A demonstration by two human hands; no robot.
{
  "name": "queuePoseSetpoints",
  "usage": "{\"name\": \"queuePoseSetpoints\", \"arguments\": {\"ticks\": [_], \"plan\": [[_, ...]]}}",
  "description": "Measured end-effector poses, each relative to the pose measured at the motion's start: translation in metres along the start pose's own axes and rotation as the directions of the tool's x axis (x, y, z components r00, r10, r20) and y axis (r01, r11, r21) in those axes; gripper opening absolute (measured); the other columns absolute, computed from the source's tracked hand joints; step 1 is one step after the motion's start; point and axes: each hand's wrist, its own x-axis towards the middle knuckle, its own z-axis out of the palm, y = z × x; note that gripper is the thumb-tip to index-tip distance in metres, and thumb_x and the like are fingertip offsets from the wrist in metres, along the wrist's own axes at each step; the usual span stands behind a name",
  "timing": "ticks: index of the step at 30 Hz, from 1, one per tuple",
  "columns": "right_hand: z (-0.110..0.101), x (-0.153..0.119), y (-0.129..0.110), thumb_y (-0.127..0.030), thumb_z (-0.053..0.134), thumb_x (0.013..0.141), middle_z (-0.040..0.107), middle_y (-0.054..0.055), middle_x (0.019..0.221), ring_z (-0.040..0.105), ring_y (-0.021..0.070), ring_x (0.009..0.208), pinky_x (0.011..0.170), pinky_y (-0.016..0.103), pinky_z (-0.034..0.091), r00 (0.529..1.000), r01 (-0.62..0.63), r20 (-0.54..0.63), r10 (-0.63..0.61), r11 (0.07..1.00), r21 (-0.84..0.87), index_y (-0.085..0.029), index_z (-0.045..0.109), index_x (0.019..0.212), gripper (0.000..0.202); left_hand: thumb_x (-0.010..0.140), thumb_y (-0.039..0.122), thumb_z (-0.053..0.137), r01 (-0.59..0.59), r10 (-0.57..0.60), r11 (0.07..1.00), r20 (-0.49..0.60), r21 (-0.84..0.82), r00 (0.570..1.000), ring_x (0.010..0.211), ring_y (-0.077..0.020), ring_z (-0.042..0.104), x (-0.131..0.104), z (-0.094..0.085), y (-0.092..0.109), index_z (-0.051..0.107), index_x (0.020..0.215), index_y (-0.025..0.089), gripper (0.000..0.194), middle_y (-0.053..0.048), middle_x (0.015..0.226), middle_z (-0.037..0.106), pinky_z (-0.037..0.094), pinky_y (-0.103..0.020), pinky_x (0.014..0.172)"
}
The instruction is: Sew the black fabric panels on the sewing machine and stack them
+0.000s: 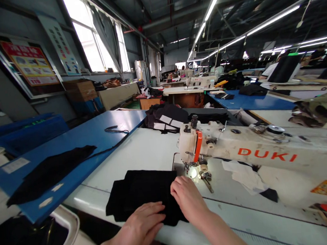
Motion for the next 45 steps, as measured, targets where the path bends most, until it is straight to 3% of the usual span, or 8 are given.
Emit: {"name": "queuePoseSetpoints", "arguments": {"ticks": [3,13,17,20,26,32,41,45], "plan": [[-0.008,-0.005,0.001,-0.010,0.049,0.086,0.053,0.001,0.079,0.051,0.0168,0.077,0.071,0.031,0.041,0.999,-0.041,0.015,0.040,0.999,0.032,-0.019,0.050,0.073,0.016,0.087,0.016,0.051,0.078,-0.078,0.995,-0.002,-0.062,0.997,0.109,-0.0192,0.058,0.000,0.000,0.000,0.066,0.104,0.019,0.023,-0.006,0.112,0.066,0.048,-0.034,0.096],[-0.019,-0.026,-0.002,-0.015,0.038,0.090,0.054,0.000,0.079,0.052,0.0153,0.074,0.069,0.029,0.042,0.977,-0.201,0.129,0.168,0.927,0.318,-0.021,0.045,0.080,0.014,0.086,0.014,0.052,0.176,-0.169,0.978,0.068,-0.115,0.983,0.112,-0.0185,0.057,0.003,-0.007,0.006,0.066,0.105,0.021,0.025,-0.004,0.114,0.065,0.046,-0.034,0.099],[-0.013,-0.015,-0.002,-0.013,0.047,0.086,0.055,0.002,0.085,0.052,0.0181,0.080,0.074,0.033,0.042,0.990,-0.138,0.063,0.128,0.967,0.214,-0.021,0.050,0.085,0.008,0.086,0.013,0.052,0.190,-0.184,0.975,0.065,-0.119,0.981,0.110,-0.0195,0.057,0.005,-0.008,0.009,0.067,0.104,0.021,0.024,-0.005,0.113,0.065,0.046,-0.035,0.099],[-0.005,0.000,-0.001,-0.010,0.055,0.080,0.057,0.004,0.092,0.052,0.0204,0.087,0.078,0.035,0.040,0.997,-0.053,0.057,0.046,0.990,0.132,-0.021,0.055,0.092,0.017,0.086,0.013,0.052,0.185,-0.179,0.977,0.060,-0.104,0.982,0.111,-0.0201,0.056,0.004,-0.006,0.010,0.067,0.102,0.020,0.024,-0.005,0.113,0.065,0.046,-0.036,0.098],[-0.001,0.012,0.003,-0.010,0.056,0.080,0.055,0.002,0.081,0.051,0.0187,0.082,0.072,0.031,0.038,0.989,0.001,0.150,-0.013,0.997,0.083,-0.019,0.054,0.071,0.013,0.085,0.010,0.051,0.164,-0.158,0.981,0.064,-0.106,0.985,0.112,-0.0193,0.056,-0.002,-0.005,0.010,0.066,0.103,0.019,0.025,-0.006,0.114,0.065,0.043,-0.036,0.101],[-0.010,0.002,0.005,-0.013,0.043,0.088,0.052,0.001,0.084,0.048,0.0165,0.081,0.073,0.031,0.039,0.978,-0.034,0.208,-0.009,0.978,0.204,-0.020,0.047,0.078,0.013,0.086,0.011,0.050,0.171,-0.165,0.978,0.060,-0.120,0.985,0.113,-0.0194,0.055,-0.005,-0.003,0.008,0.065,0.105,0.020,0.026,-0.005,0.115,0.064,0.041,-0.037,0.103],[-0.011,-0.004,-0.009,-0.011,0.044,0.087,0.052,0.002,0.080,0.048,0.0180,0.077,0.070,0.032,0.036,0.979,-0.070,0.198,0.046,0.991,0.117,-0.020,0.044,0.076,0.014,0.086,0.011,0.052,0.192,-0.199,0.964,-0.019,-0.185,0.980,0.107,-0.0169,0.057,-0.003,-0.001,0.007,0.065,0.100,0.020,0.022,-0.003,0.107,0.066,0.044,-0.031,0.097],[-0.012,-0.005,-0.010,-0.010,0.044,0.087,0.053,0.001,0.075,0.049,0.0172,0.072,0.066,0.031,0.036,0.973,-0.102,0.219,0.072,0.986,0.131,-0.020,0.044,0.076,0.015,0.087,0.009,0.050,0.221,-0.241,0.953,-0.076,-0.206,0.968,0.094,-0.0157,0.058,0.002,0.000,0.007,0.065,0.096,0.020,0.020,-0.003,0.096,0.066,0.047,-0.028,0.088]]}}
